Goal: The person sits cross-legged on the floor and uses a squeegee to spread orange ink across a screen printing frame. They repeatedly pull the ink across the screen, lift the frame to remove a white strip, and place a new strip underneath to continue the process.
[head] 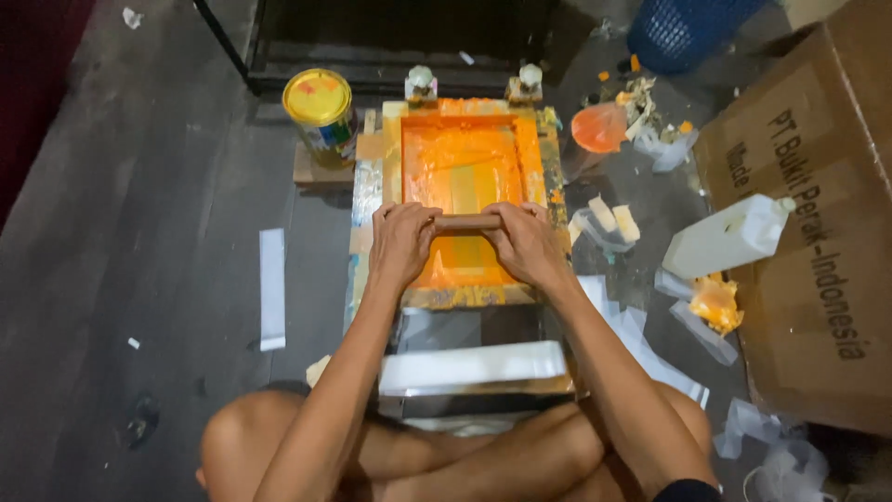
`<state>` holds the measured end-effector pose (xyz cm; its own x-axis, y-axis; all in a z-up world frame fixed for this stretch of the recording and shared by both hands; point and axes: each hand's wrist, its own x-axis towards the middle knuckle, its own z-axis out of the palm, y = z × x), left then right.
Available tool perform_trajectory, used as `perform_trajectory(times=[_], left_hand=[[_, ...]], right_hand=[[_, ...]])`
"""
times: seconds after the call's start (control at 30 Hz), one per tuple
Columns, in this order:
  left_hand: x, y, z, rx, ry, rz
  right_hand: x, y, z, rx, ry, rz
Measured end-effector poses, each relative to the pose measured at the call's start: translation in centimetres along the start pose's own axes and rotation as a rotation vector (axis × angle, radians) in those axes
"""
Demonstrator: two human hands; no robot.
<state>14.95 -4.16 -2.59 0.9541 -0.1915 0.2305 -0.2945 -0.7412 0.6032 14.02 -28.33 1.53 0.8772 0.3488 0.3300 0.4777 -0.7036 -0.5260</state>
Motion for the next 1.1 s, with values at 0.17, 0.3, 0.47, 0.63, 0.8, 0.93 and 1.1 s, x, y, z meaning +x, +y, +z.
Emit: perform_trajectory(times=[0.17,0.3,0.47,0.63,0.8,0.93,1.1], left_hand=[[-4.1,0.3,0.0,-0.047,-0.032,0.06],[-6.4,0.8,0.0,-0.078,-0.032,0.115],[-7.6,1.4,-0.1,-0.091,-0.009,0.111],[-7.1,0.9,0.2,-0.08,-0.019,0.105],[-1.6,-1.2,1.3,0.005,-0.048,0.012],[3.1,-0.6,0.1,-0.036,0.008,-0.022],[6.6,-0.3,-0.3,0.012,0.068,-0.066]], right_hand=[[-3.6,-1.9,-0.5,0.041,-0.024,-0.038],[-5.8,-0.3,0.0,0.111,-0.023,-0.046],[-7.0,1.7,1.3,0.13,-0.018,-0.062],[-6.6,1.8,1.3,0.131,-0.005,-0.084],[-2.5,2.9,1.7,0.035,0.015,-0.006],[2.4,1.1,0.1,0.05,0.065,0.039],[6.3,3.1,1.2,0.041,0.099,0.098]])
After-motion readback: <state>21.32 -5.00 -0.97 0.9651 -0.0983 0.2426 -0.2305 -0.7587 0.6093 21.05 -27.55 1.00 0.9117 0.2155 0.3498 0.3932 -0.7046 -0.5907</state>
